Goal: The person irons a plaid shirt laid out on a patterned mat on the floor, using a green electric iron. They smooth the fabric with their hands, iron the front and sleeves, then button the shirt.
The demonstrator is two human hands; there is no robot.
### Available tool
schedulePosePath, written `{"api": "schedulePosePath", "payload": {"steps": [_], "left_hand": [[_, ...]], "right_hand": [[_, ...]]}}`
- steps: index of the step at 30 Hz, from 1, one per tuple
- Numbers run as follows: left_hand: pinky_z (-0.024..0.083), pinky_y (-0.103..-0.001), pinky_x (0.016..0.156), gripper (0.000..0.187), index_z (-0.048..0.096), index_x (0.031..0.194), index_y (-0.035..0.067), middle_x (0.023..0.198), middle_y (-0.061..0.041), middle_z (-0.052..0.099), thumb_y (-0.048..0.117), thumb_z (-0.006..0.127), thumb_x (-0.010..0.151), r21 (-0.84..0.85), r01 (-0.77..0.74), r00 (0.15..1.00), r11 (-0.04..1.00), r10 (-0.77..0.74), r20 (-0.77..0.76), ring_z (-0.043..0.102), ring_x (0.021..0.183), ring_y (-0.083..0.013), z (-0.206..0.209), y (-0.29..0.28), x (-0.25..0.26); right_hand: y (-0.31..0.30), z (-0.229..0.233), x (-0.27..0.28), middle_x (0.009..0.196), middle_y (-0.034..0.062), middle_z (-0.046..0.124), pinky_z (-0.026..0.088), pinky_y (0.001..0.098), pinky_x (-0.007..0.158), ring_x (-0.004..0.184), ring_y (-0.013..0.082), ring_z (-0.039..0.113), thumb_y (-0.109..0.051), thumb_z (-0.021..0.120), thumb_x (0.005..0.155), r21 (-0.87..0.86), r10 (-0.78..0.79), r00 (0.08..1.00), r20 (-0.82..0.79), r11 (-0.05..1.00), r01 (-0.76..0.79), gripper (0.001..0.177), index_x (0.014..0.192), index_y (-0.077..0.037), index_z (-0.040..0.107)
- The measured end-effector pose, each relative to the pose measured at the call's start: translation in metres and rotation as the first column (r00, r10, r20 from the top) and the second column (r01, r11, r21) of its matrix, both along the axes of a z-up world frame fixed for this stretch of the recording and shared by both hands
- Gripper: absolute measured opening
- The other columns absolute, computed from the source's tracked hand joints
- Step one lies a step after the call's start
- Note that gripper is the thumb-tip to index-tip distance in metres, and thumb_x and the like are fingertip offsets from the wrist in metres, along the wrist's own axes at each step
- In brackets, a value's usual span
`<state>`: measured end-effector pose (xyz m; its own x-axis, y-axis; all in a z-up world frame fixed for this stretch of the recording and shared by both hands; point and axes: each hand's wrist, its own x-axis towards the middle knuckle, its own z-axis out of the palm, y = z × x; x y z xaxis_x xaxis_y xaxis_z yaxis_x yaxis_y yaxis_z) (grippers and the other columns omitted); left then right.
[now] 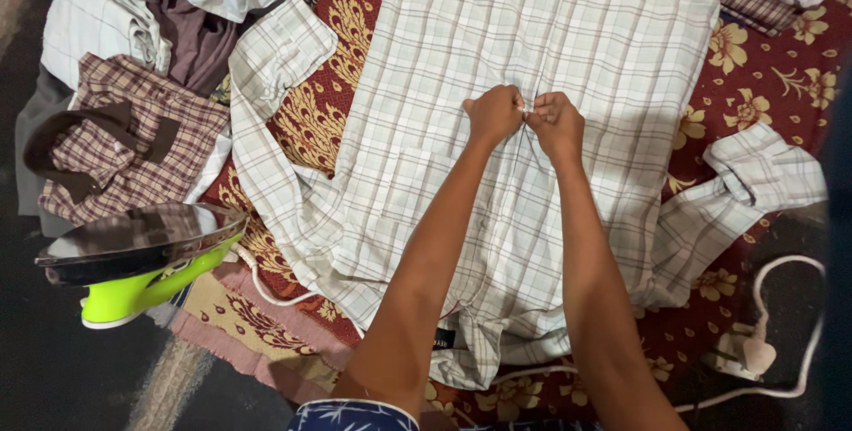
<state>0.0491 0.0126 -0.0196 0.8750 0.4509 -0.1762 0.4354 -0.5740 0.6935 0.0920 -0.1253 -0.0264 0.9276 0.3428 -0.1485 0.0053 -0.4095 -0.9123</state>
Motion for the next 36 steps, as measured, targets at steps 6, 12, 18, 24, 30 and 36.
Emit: {"api": "schedulePosePath", "payload": {"steps": [6,12,18,24,30,36], "left_hand": [[0.033,-0.051,0.085,0.007,0.069,0.079,0.018,0.085,0.001,0.07,0.017,0.075,0.075,0.031,-0.006,1.0,1.0,0.006,0.005,0.068,0.078,-0.0221,-0.006,-0.004,0.003],[0.031,-0.047,0.08,0.007,0.065,0.079,0.017,0.084,0.001,0.066,0.013,0.07,0.079,0.051,-0.097,0.966,0.994,0.082,0.244,0.065,0.076,-0.022,-0.015,-0.016,-0.009],[0.027,-0.044,0.077,0.013,0.062,0.077,0.016,0.081,0.001,0.063,0.004,0.064,0.076,-0.009,-0.11,0.941,0.994,0.106,0.321,0.061,0.079,-0.0206,-0.021,-0.02,-0.014],[0.026,-0.044,0.078,0.013,0.062,0.073,0.016,0.079,0.001,0.063,0.004,0.065,0.077,-0.042,-0.086,0.965,0.995,0.093,0.246,0.062,0.079,-0.02,-0.027,-0.016,-0.005],[0.035,-0.039,0.075,0.014,0.068,0.081,0.018,0.079,0.002,0.067,0.004,0.065,0.08,-0.113,0.043,0.953,0.993,-0.007,0.303,0.066,0.075,-0.016,-0.031,0.004,-0.004],[0.037,-0.035,0.071,0.016,0.072,0.083,0.019,0.066,0.002,0.065,0.011,0.081,0.073,-0.256,0.147,0.968,0.955,-0.086,0.235,0.063,0.065,-0.0127,-0.012,0.018,-0.012]], "right_hand": [[-0.006,-0.003,0.004,0.09,0.0056,0.067,0.056,0.0245,0.07,0.079,0.0087,0.065,0.001,0.077,0.088,0.035,0.057,0.998,0.008,0.998,-0.057,0.024,0.105,-0.003,0.06],[0.0,-0.004,0.005,0.085,0.0056,0.071,0.055,0.025,0.067,0.076,0.0095,0.067,-0.001,0.079,0.081,-0.06,-0.037,0.999,0.007,0.998,0.037,0.027,0.101,-0.005,0.061],[0.003,-0.005,0.0,0.081,0.0043,0.071,0.056,0.0258,0.066,0.073,0.0099,0.068,-0.002,0.081,0.078,-0.045,-0.065,0.996,0.062,0.997,0.068,0.027,0.097,-0.006,0.062],[0.005,0.01,-0.007,0.075,0.0052,0.07,0.055,0.0262,0.064,0.069,0.0097,0.068,-0.002,0.082,0.075,-0.089,-0.074,0.983,0.165,0.992,0.09,0.031,0.094,-0.005,0.058],[-0.006,0.023,-0.001,0.079,0.0015,0.073,0.053,0.0234,0.063,0.071,0.0072,0.068,-0.004,0.082,0.077,-0.019,-0.048,0.999,0.006,0.999,0.048,0.026,0.099,-0.005,0.07],[-0.001,0.027,-0.006,0.078,0.0045,0.074,0.054,0.0236,0.064,0.07,0.0086,0.071,-0.007,0.08,0.078,-0.07,-0.091,0.995,-0.028,0.994,0.089,0.015,0.091,-0.003,0.074]]}}
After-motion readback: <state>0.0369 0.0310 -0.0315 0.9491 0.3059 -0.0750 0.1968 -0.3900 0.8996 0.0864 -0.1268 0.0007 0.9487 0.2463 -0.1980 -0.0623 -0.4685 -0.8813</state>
